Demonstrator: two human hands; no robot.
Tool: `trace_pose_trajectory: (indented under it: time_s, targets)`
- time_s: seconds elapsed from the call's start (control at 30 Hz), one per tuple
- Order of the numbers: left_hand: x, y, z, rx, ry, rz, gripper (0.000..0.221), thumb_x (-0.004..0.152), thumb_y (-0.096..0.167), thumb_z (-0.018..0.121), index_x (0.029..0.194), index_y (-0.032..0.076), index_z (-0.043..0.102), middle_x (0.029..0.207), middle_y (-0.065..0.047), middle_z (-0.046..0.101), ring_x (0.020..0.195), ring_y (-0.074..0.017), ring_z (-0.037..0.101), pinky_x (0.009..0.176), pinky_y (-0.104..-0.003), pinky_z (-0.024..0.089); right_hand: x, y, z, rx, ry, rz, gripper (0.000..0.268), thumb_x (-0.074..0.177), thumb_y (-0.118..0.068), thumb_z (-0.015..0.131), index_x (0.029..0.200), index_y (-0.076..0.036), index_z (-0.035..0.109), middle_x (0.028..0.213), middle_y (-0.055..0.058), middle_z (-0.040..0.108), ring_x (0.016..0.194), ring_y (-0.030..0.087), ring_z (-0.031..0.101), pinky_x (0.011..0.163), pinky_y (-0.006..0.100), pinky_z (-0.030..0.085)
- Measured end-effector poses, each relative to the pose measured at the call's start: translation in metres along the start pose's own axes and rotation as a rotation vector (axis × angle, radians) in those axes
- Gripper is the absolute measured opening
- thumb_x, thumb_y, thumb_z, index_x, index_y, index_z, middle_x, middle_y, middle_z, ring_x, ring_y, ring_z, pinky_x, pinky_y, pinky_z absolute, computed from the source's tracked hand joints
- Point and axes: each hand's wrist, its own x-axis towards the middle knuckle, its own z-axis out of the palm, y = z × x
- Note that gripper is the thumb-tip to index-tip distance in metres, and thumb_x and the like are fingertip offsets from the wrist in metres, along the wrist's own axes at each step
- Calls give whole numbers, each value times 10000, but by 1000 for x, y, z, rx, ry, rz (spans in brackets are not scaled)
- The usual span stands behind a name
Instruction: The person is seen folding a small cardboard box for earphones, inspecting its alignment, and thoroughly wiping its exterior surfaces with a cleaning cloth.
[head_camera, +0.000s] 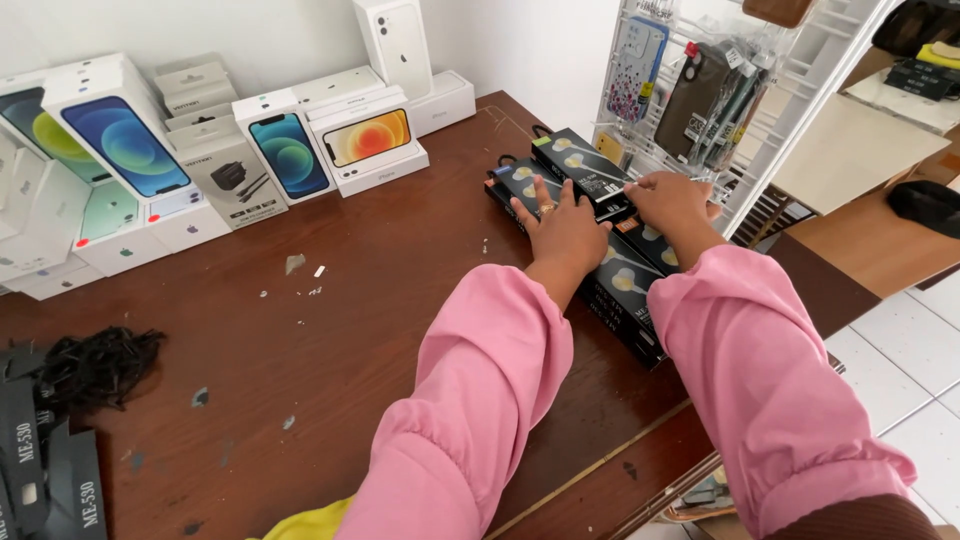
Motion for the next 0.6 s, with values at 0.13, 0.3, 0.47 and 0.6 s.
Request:
trace_pose_trajectory:
  time_s: [0.13, 0.3, 0.47, 0.6]
  targets:
    - [-6, 2, -5, -27, 62, 7, 585, 1064, 341, 451, 1568, 50, 390, 1716, -130, 134, 1555, -465, -84, 1150, -766, -112, -9, -8, -9, 100, 81, 26, 450, 933, -532, 580, 1255, -257, 731, 1250, 51, 731, 1277, 394, 583, 1001, 498, 386]
    - [-3, -7, 4, -27, 224, 31, 543, 1055, 356, 494, 1516, 68, 480, 1711, -114, 168, 1559, -465, -71, 1141, -797, -79, 14, 9, 13, 81, 176, 17, 304, 910, -495, 679, 1167, -341, 731, 1162, -48, 720, 1225, 439, 533, 948, 571, 397]
    - [-18, -16, 7, -164, 520, 116, 421, 1018, 310, 610, 1347, 53, 661, 1647, -102, 369, 1565, -457, 86, 1148, -808, -4, 11, 12, 20, 200, 370, -41, 141, 952, -384, 758, 1064, -300, 734, 1035, -25, 685, 1213, 377, 509, 1012, 540, 347]
    - [-19, -38, 13, -294, 762, 196, 386, 1039, 390, 585, 1242, 97, 735, 1557, -73, 513, 1537, -437, 247, 1143, -822, 72, -28, -7, 2, 271, 455, -155, 121, 944, -371, 798, 1022, -299, 739, 987, 13, 719, 1137, 360, 602, 935, 463, 357]
